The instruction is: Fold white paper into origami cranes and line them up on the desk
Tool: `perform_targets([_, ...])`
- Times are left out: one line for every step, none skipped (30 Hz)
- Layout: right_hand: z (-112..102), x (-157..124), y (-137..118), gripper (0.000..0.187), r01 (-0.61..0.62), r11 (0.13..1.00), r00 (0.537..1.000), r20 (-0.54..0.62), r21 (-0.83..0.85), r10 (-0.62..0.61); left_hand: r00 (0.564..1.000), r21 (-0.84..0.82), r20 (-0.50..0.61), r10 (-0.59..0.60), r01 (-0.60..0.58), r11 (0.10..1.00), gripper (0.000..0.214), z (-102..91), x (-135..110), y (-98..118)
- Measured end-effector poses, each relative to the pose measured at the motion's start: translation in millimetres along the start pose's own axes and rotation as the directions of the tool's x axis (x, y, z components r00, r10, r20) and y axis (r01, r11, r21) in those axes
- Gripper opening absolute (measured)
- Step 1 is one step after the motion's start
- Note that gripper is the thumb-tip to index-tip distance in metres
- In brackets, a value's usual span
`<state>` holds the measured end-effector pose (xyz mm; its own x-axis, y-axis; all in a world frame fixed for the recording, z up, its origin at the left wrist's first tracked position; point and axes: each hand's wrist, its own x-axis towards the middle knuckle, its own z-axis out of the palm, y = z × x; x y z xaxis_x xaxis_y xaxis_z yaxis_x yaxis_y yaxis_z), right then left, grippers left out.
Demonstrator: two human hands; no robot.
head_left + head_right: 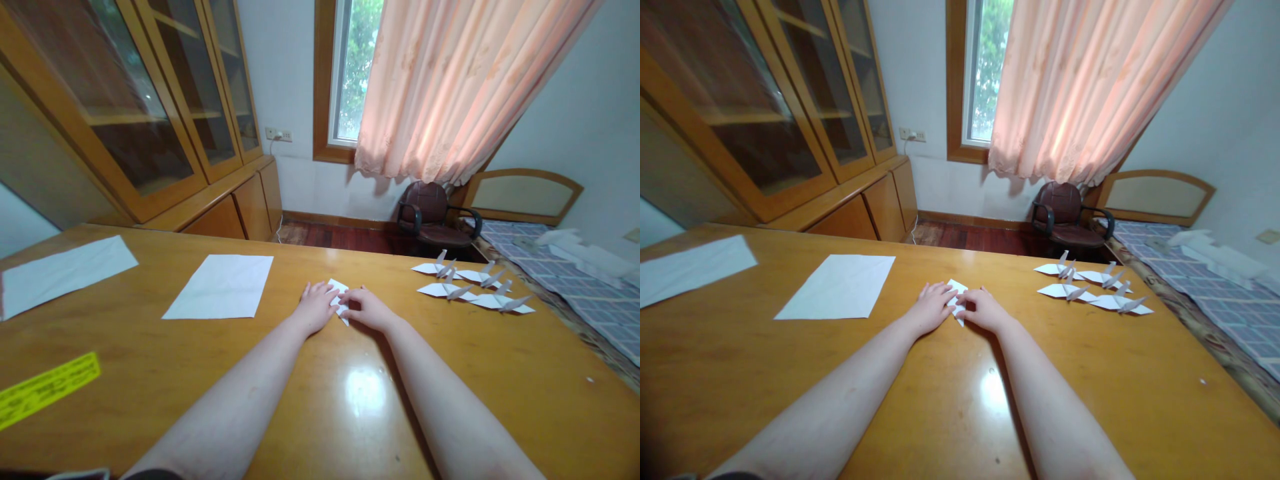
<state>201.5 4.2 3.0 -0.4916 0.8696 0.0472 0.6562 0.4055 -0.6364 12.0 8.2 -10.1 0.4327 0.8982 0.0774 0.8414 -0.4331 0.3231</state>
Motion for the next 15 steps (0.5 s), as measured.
perform_targets([1.1, 0.3, 1.2, 0.025, 0.007, 1.0, 0.999, -0.034, 0.008, -0.006, 1.0, -0.014, 0.004, -0.004, 0.004, 1.0, 0.043, -0.3, 0.2, 0.2])
perform_targets([2.2, 0.7, 2.3, 0.025, 0.008, 1.0, 0.998, -0.066, 0.012, -0.007, 1.0, -0.032, 0.004, -0.007, 0.008, 0.999, 0.047, -0.6, 0.6, 0.2])
perform_targets([3.4, 1.1, 3.6, 0.026, 0.005, 1.0, 0.996, -0.092, 0.012, -0.004, 1.0, -0.056, -0.001, -0.012, 0.011, 0.998, 0.051, -0.8, 1.2, -0.3])
perform_targets([4.6, 1.5, 5.0, 0.028, -0.001, 1.0, 0.994, -0.113, 0.011, 0.002, 1.0, -0.086, -0.008, -0.016, 0.016, 0.996, 0.055, -0.8, 2.0, -1.0])
perform_targets([5.8, 2.0, 6.4, 0.032, -0.005, 1.0, 0.992, -0.129, 0.011, 0.007, 1.0, -0.118, -0.016, -0.023, 0.021, 0.993, 0.06, -0.8, 2.9, -2.0])
perform_targets([6.8, 2.5, 8.0, 0.035, -0.006, 1.0, 0.99, -0.141, 0.013, 0.008, 0.999, -0.151, -0.024, -0.029, 0.025, 0.988, 0.064, -0.6, 3.7, -3.2])
perform_targets([7.7, 3.0, 9.5, 0.039, -0.004, 1.0, 0.988, -0.153, 0.017, 0.007, 0.999, -0.178, -0.031, -0.036, 0.03, 0.984, 0.067, -0.4, 4.4, -4.3])
perform_targets([8.4, 3.4, 11.1, 0.044, -0.002, 1.0, 0.986, -0.166, 0.02, 0.005, 0.998, -0.194, -0.038, -0.045, 0.037, 0.98, 0.069, -0.2, 4.9, -5.4])
perform_targets([8.9, 3.7, 12.5, 0.048, -0.001, 1.0, 0.984, -0.176, 0.022, 0.005, 0.998, -0.199, -0.045, -0.054, 0.044, 0.979, 0.069, -0.1, 5.2, -6.2])
perform_targets([9.2, 4.0, 13.7, 0.051, -0.004, 1.0, 0.983, -0.184, 0.02, 0.007, 0.997, -0.193, -0.049, -0.059, 0.049, 0.98, 0.069, -0.2, 5.3, -6.7])
perform_targets([9.3, 4.1, 14.6, 0.054, -0.009, 1.0, 0.982, -0.189, 0.015, 0.012, 0.997, -0.183, -0.05, -0.064, 0.054, 0.982, 0.067, -0.5, 5.3, -6.9])
perform_targets([9.2, 4.1, 15.2, 0.057, -0.016, 1.0, 0.981, -0.192, 0.009, 0.017, 0.996, -0.173, -0.049, -0.068, 0.059, 0.983, 0.065, -1.1, 5.2, -6.8])
perform_targets([9.0, 4.0, 15.4, 0.058, -0.019, 1.0, 0.981, -0.194, 0.001, 0.019, 0.996, -0.163, -0.047, -0.071, 0.063, 0.985, 0.063, -1.8, 5.1, -6.5])
perform_targets([8.7, 3.9, 15.4, 0.057, -0.018, 1.0, 0.981, -0.193, -0.006, 0.016, 0.996, -0.155, -0.043, -0.074, 0.066, 0.986, 0.06, -2.6, 4.9, -6.0])
perform_targets([8.6, 3.9, 15.1, 0.055, -0.012, 1.0, 0.982, -0.191, -0.014, 0.009, 0.996, -0.147, -0.036, -0.076, 0.07, 0.987, 0.055, -3.4, 4.9, -5.4])
